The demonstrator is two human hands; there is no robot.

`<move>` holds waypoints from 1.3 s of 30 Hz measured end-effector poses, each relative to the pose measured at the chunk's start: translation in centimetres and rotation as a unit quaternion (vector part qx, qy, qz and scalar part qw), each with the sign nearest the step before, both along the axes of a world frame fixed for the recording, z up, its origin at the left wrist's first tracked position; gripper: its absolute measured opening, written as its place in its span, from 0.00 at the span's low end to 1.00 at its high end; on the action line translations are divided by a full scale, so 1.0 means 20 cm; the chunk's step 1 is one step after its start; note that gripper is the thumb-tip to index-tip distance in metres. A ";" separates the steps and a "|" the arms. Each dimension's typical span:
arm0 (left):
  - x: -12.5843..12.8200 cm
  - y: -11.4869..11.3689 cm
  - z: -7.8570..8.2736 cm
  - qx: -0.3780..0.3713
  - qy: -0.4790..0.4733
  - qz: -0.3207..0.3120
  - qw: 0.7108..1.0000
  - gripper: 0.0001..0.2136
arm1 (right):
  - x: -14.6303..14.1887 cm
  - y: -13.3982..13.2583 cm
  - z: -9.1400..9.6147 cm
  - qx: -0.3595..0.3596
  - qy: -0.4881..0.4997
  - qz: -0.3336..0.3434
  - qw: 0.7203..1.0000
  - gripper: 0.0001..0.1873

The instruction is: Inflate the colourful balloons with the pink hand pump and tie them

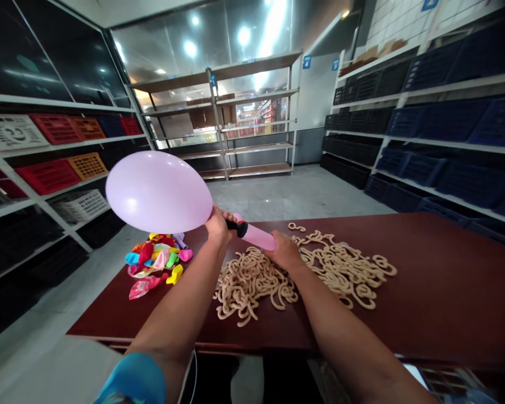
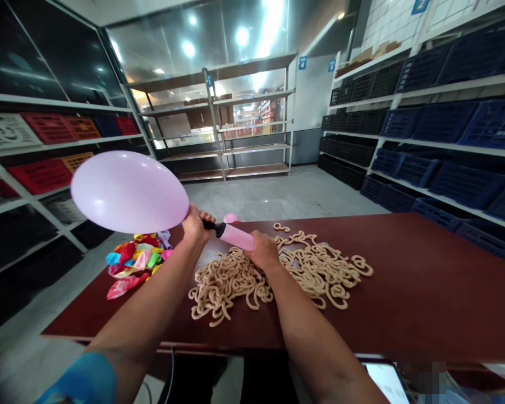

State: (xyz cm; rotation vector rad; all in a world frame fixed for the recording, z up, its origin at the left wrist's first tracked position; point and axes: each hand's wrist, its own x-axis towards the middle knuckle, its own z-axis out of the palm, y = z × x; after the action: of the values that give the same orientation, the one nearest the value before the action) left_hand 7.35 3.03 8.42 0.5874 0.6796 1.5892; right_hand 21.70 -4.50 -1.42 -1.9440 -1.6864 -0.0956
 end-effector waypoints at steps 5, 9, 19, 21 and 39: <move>-0.15 0.04 0.17 0.023 0.010 0.014 1.000 0.18 | 0.01 0.01 0.00 0.025 0.004 0.006 1.000 0.21; -0.32 0.07 0.35 0.065 0.015 0.032 0.997 0.18 | 0.02 0.02 0.00 0.032 0.008 -0.005 0.999 0.22; -0.30 0.09 0.23 0.048 -0.006 0.025 0.999 0.18 | 0.01 0.00 0.01 0.021 -0.009 -0.015 1.000 0.19; -0.22 0.06 0.14 0.028 -0.016 0.017 0.999 0.19 | 0.01 0.00 0.01 0.019 -0.020 -0.011 1.000 0.20; -0.07 -0.05 -0.17 -0.044 -0.107 -0.034 0.993 0.16 | -0.14 -0.17 0.19 0.173 -0.096 0.051 0.979 0.36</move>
State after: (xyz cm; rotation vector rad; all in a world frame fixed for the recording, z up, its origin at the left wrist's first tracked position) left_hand 5.91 2.09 5.03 0.3654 0.5599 1.5242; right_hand 18.81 -7.80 2.42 -1.6274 -1.7512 -0.5175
